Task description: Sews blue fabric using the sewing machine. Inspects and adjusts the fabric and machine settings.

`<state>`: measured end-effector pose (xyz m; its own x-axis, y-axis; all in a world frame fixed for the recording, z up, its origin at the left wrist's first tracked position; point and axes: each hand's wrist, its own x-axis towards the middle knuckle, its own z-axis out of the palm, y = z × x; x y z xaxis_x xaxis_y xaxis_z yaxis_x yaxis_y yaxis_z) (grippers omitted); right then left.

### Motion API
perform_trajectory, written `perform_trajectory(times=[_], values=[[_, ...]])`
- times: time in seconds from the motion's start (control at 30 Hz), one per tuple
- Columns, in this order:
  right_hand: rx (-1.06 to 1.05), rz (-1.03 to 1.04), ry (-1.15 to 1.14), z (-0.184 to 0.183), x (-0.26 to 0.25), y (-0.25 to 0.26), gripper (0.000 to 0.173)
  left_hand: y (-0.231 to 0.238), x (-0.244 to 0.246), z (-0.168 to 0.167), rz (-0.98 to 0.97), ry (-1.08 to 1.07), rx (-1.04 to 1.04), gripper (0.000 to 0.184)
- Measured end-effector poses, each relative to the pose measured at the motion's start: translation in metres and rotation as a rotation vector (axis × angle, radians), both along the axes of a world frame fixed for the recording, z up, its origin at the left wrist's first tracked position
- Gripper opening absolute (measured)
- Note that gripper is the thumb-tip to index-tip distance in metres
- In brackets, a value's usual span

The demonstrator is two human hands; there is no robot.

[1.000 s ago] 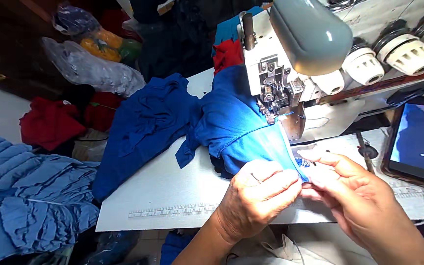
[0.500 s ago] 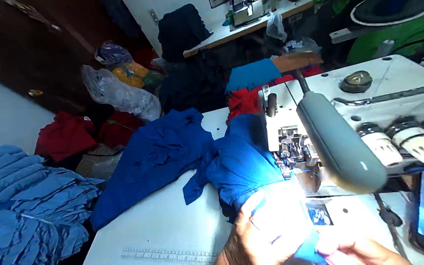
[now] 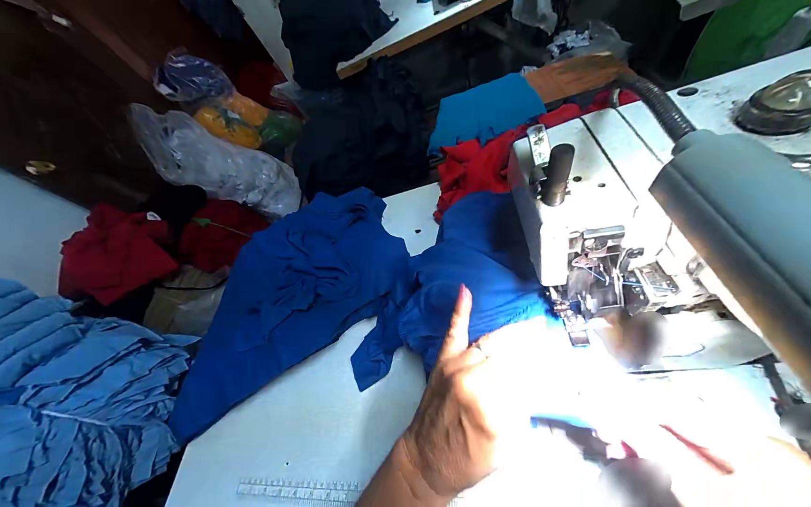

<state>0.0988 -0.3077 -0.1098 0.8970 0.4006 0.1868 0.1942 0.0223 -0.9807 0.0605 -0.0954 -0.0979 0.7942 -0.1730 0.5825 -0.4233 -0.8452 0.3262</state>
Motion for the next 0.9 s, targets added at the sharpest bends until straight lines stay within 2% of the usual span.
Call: perform_trajectory(times=[0.17, 0.27, 0.37, 0.43, 0.5, 0.57, 0.6, 0.67, 0.7, 0.77, 0.83, 0.9], values=[[-0.067, -0.085, -0.065, 0.006, 0.001, 0.008, 0.019, 0.015, 0.031, 0.021, -0.047, 0.024, -0.002, 0.027], [-0.071, -0.06, -0.08, 0.005, -0.004, 0.005, 0.02, 0.035, 0.049, 0.024, -0.081, 0.066, 0.014, 0.025], [-0.073, -0.078, -0.094, 0.006, -0.013, 0.003, 0.022, 0.055, 0.061, 0.024, -0.033, 0.014, 0.007, 0.025], [-0.122, -0.084, -0.2, 0.003, -0.02, 0.003, 0.025, 0.058, 0.044, 0.036, 0.118, 0.085, 0.096, 0.021], [-0.216, -0.059, -0.393, 0.001, -0.028, 0.004, 0.026, 0.039, 0.004, 0.057, 0.233, 0.246, 0.221, 0.015], [-0.314, 0.093, -0.521, -0.004, -0.037, 0.004, 0.022, 0.005, -0.04, 0.065, 0.144, 0.4, 0.233, 0.014], [-0.378, 0.169, -0.553, -0.007, -0.039, 0.005, 0.028, -0.012, -0.057, 0.066, 0.023, 0.521, 0.173, 0.016], [-0.498, 0.179, -0.578, -0.029, -0.036, -0.002, 0.021, -0.028, -0.074, 0.049, -0.188, 0.762, 0.009, 0.036], [-0.533, 0.117, -0.562, -0.043, -0.03, -0.008, 0.021, -0.03, -0.078, 0.03, -0.215, 0.779, -0.027, 0.047], [-0.552, -0.049, -0.533, -0.056, -0.014, -0.024, 0.029, -0.029, -0.084, -0.009, -0.188, 0.731, -0.052, 0.054], [-0.503, -0.127, -0.478, -0.055, -0.009, -0.037, 0.034, -0.031, -0.091, -0.031, -0.167, 0.639, -0.102, 0.048], [-0.385, -0.099, -0.365, -0.051, -0.014, -0.044, 0.035, -0.038, -0.091, -0.034, -0.103, 0.435, -0.221, 0.035]])
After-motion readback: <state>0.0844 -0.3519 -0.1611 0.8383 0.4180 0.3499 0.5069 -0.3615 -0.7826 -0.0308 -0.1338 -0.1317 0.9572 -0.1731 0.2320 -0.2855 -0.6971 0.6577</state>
